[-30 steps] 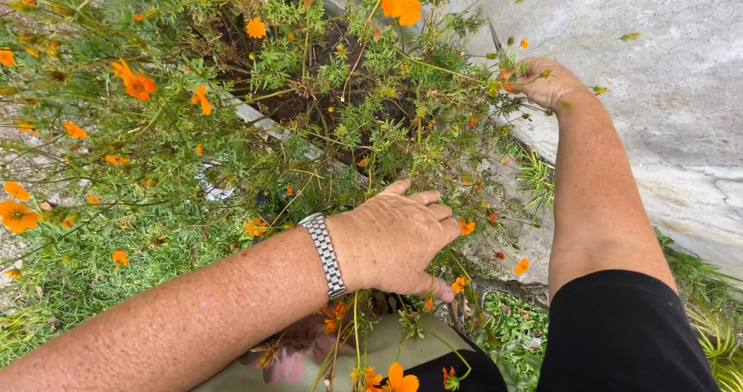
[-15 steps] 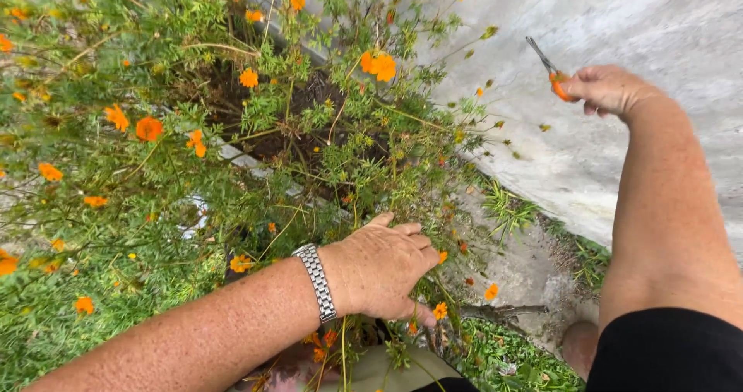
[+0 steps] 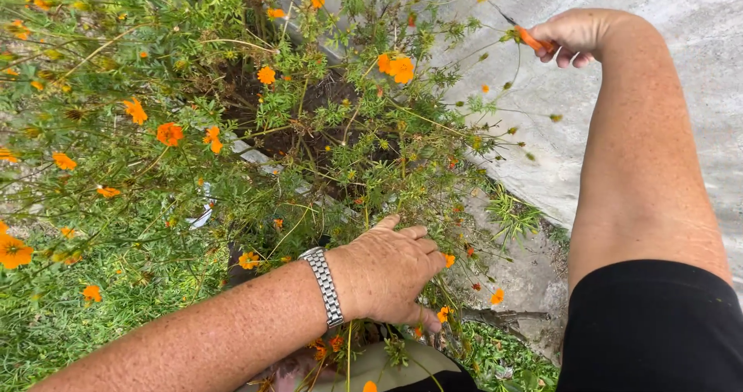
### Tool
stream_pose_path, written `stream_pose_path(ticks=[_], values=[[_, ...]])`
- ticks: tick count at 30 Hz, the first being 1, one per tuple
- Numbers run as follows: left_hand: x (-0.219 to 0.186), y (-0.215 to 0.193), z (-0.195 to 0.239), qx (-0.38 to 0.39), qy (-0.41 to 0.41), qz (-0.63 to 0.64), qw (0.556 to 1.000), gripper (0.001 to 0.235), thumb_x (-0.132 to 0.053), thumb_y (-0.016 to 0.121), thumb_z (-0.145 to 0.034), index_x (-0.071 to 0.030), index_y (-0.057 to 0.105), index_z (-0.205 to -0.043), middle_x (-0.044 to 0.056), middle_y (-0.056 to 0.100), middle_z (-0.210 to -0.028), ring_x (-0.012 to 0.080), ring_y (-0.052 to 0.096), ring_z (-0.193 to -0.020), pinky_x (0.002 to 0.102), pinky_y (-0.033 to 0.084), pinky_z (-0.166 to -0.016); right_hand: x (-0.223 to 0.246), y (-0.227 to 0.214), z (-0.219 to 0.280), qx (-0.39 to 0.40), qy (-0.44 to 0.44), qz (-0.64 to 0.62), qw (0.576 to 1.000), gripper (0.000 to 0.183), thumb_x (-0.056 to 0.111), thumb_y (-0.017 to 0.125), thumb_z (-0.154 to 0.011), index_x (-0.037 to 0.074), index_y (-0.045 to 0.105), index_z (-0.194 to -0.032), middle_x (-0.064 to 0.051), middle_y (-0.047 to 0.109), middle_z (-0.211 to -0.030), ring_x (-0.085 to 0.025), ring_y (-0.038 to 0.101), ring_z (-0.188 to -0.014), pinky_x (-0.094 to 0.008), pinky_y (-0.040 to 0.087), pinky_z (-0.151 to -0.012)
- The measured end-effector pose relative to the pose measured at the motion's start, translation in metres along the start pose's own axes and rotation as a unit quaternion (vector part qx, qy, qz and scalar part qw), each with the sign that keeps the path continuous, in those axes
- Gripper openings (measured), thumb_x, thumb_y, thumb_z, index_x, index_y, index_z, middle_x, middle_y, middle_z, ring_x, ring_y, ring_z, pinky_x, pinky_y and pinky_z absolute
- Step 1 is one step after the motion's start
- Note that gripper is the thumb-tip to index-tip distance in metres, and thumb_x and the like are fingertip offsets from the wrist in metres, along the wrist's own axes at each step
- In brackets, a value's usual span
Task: Harvesting seeds from dried flowers using scissors and collecting them in a small container.
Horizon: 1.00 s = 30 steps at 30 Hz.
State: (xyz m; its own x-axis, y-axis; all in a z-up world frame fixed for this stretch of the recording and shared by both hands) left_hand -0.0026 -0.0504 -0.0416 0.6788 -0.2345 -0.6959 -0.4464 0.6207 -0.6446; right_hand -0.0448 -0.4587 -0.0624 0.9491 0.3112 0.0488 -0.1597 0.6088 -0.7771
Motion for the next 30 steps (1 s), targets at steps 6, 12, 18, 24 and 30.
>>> stream_pose_path(ticks=[6,12,18,24,30], values=[[0.002,-0.001,0.001,-0.021,0.007,-0.006,1.000,0.075,-0.068,0.070,-0.081,-0.007,0.064,-0.124,0.010,0.066,-0.129,0.0322,0.045,-0.139,0.067,0.020,-0.121,-0.002,0.014,-0.028,0.017,-0.043,-0.018,0.999,0.051,0.050,0.058,-0.109,0.008,0.069,-0.082,-0.010,0.054,-0.066,-0.023,0.041,-0.059,-0.041,0.038,-0.058],[0.003,-0.002,0.000,-0.039,0.007,-0.005,0.999,0.073,-0.069,0.069,-0.080,-0.008,0.066,-0.120,0.008,0.068,-0.124,0.0297,0.051,-0.130,0.065,0.026,-0.116,-0.009,0.010,-0.028,-0.019,-0.040,-0.014,0.999,0.036,0.039,0.066,-0.107,0.008,0.069,-0.089,-0.011,0.061,-0.078,-0.026,0.048,-0.071,-0.047,0.044,-0.067],[-0.001,-0.003,0.001,-0.025,0.006,-0.011,1.000,0.074,-0.068,0.071,-0.079,-0.007,0.065,-0.120,0.007,0.068,-0.124,0.0287,0.051,-0.130,0.063,0.026,-0.117,-0.016,0.009,-0.008,0.007,-0.016,-0.032,0.999,0.045,0.046,0.057,-0.103,0.008,0.067,-0.083,-0.012,0.057,-0.072,-0.025,0.051,-0.070,-0.045,0.043,-0.067],[0.001,-0.002,0.003,-0.025,0.000,-0.003,1.000,0.076,-0.069,0.070,-0.080,-0.008,0.064,-0.125,0.008,0.067,-0.128,0.0303,0.047,-0.137,0.066,0.022,-0.119,-0.027,0.027,-0.048,0.062,-0.007,-0.116,0.991,0.044,0.043,0.056,-0.104,0.004,0.069,-0.088,-0.011,0.059,-0.071,-0.020,0.048,-0.057,-0.035,0.039,-0.049],[0.003,-0.001,0.002,-0.035,-0.005,-0.006,0.999,0.075,-0.068,0.071,-0.080,-0.007,0.064,-0.123,0.009,0.067,-0.127,0.0308,0.049,-0.134,0.067,0.024,-0.118,-0.003,0.032,-0.056,0.074,-0.054,-0.118,0.989,0.034,0.029,0.050,-0.106,0.006,0.066,-0.086,-0.011,0.062,-0.072,-0.018,0.046,-0.058,-0.036,0.037,-0.051]])
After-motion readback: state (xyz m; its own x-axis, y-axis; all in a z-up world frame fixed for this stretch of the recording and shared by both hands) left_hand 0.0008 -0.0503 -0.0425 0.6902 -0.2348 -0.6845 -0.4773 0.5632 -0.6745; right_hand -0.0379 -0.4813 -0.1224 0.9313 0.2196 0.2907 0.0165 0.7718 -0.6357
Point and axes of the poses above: each hand's wrist, its own z-axis away from the middle knuckle, its own y-axis out of the palm, x = y × z, the point moved 8 cm from there along -z, towards the middle knuckle
